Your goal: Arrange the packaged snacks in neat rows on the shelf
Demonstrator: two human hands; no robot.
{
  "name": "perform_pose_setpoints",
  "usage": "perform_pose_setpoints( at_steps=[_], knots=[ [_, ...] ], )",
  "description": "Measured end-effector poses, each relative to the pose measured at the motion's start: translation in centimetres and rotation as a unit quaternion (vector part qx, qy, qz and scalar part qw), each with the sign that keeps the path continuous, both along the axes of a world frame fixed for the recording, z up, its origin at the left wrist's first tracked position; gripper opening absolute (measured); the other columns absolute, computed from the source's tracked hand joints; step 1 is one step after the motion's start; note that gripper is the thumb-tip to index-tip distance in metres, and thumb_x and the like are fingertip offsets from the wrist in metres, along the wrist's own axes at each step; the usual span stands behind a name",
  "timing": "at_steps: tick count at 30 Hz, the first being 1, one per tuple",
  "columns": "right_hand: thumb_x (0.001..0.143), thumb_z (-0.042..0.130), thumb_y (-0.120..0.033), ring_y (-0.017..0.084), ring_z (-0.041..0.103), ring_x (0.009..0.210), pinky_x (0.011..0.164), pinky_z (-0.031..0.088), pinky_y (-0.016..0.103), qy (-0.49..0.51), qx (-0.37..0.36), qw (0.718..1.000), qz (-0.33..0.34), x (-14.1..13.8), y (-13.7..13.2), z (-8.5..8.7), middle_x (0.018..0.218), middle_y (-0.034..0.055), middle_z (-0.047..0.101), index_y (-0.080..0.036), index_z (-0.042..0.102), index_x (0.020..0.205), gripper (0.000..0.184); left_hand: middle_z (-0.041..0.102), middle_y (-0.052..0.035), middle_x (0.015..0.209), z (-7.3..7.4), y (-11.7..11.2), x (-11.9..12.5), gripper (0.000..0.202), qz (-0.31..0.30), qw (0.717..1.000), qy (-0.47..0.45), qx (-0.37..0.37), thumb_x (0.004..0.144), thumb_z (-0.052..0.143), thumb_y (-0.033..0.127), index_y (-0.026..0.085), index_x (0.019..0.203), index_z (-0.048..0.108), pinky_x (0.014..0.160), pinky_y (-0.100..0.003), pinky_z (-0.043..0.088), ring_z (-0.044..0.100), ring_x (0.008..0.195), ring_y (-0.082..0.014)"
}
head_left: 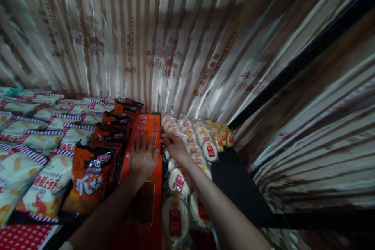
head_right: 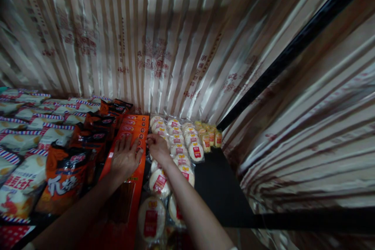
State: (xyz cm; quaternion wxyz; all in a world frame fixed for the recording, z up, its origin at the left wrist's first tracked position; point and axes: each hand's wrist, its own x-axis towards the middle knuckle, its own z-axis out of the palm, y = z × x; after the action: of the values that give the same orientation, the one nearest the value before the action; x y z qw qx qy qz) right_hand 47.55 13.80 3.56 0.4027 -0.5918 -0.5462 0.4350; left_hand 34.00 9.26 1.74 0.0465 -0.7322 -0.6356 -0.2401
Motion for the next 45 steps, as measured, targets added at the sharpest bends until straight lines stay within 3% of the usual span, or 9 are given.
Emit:
perform_pose_setpoints(
  at_steps=[7, 15, 21, 30, 36, 45],
  knots=[
    [0.078, 0.048, -0.012, 0.013, 0.063, 0.068, 0.066, 0.052, 0.025, -0.076, 0.021, 0.996, 0.027, -0.4, 0.2, 0.6, 0.076, -0.0004, 0.069, -0.021, 0.069, 0.088, 0.025, 0.047, -0.0212, 0.136, 0.2, 0.0, 0.0, 0.046, 0.004, 1.000, 0.014, -0.004, 0.088, 0.041, 0.032, 0.011, 0.125, 0.057, 0.105, -0.054, 0.028, 0.039, 0.129, -0.0382],
    [0.077, 0.050, -0.009, 0.016, 0.063, 0.073, 0.080, 0.049, 0.030, -0.183, 0.082, 0.979, 0.040, -0.5, 0.2, 1.3, 0.080, -0.0011, 0.071, -0.025, 0.072, 0.088, 0.030, 0.047, -0.0177, 0.137, 0.7, -0.4, -0.2, 0.046, -0.002, 1.000, 0.005, 0.005, 0.087, 0.042, 0.035, 0.013, 0.125, 0.057, 0.107, -0.053, 0.027, 0.037, 0.130, -0.0357],
    [0.079, 0.048, -0.011, 0.020, 0.064, 0.079, 0.078, 0.049, 0.031, -0.268, 0.129, 0.951, 0.086, -0.5, 0.5, 0.7, 0.090, 0.0025, 0.072, -0.027, 0.073, 0.093, 0.033, 0.046, -0.0156, 0.139, 0.9, -1.9, -1.0, 0.045, -0.022, 1.000, -0.003, 0.016, 0.085, 0.048, 0.035, 0.015, 0.125, 0.057, 0.109, -0.052, 0.026, 0.035, 0.132, -0.0347],
    [0.082, 0.050, -0.013, 0.023, 0.062, 0.092, 0.091, 0.043, 0.035, -0.353, 0.173, 0.908, 0.146, -1.1, 1.4, 0.4, 0.099, 0.0094, 0.071, -0.022, 0.072, 0.101, 0.030, 0.047, -0.0175, 0.137, 0.5, -2.8, -1.7, 0.046, -0.041, 0.999, 0.007, 0.000, 0.087, 0.046, 0.037, 0.013, 0.124, 0.058, 0.110, -0.052, 0.025, 0.035, 0.132, -0.0342],
    [0.083, 0.051, -0.013, 0.020, 0.061, 0.093, 0.090, 0.042, 0.031, -0.392, 0.153, 0.890, 0.174, -1.2, 2.1, 1.0, 0.098, 0.0083, 0.070, -0.023, 0.072, 0.100, 0.028, 0.049, -0.0170, 0.135, 0.2, -2.7, -1.5, 0.046, -0.034, 0.999, 0.005, 0.000, 0.087, 0.045, 0.037, 0.013, 0.125, 0.057, 0.111, -0.052, 0.024, 0.036, 0.132, -0.0328],
    [0.084, 0.053, -0.016, 0.017, 0.056, 0.102, 0.093, 0.036, 0.026, -0.492, 0.102, 0.845, 0.182, -1.9, 1.5, 3.7, 0.103, 0.0087, 0.066, -0.017, 0.068, 0.100, 0.022, 0.050, -0.0177, 0.134, -0.2, -2.6, -1.5, 0.046, -0.034, 0.999, 0.009, 0.031, 0.087, 0.046, 0.038, 0.012, 0.123, 0.058, 0.107, -0.052, 0.030, 0.040, 0.129, -0.0347]
  ],
)
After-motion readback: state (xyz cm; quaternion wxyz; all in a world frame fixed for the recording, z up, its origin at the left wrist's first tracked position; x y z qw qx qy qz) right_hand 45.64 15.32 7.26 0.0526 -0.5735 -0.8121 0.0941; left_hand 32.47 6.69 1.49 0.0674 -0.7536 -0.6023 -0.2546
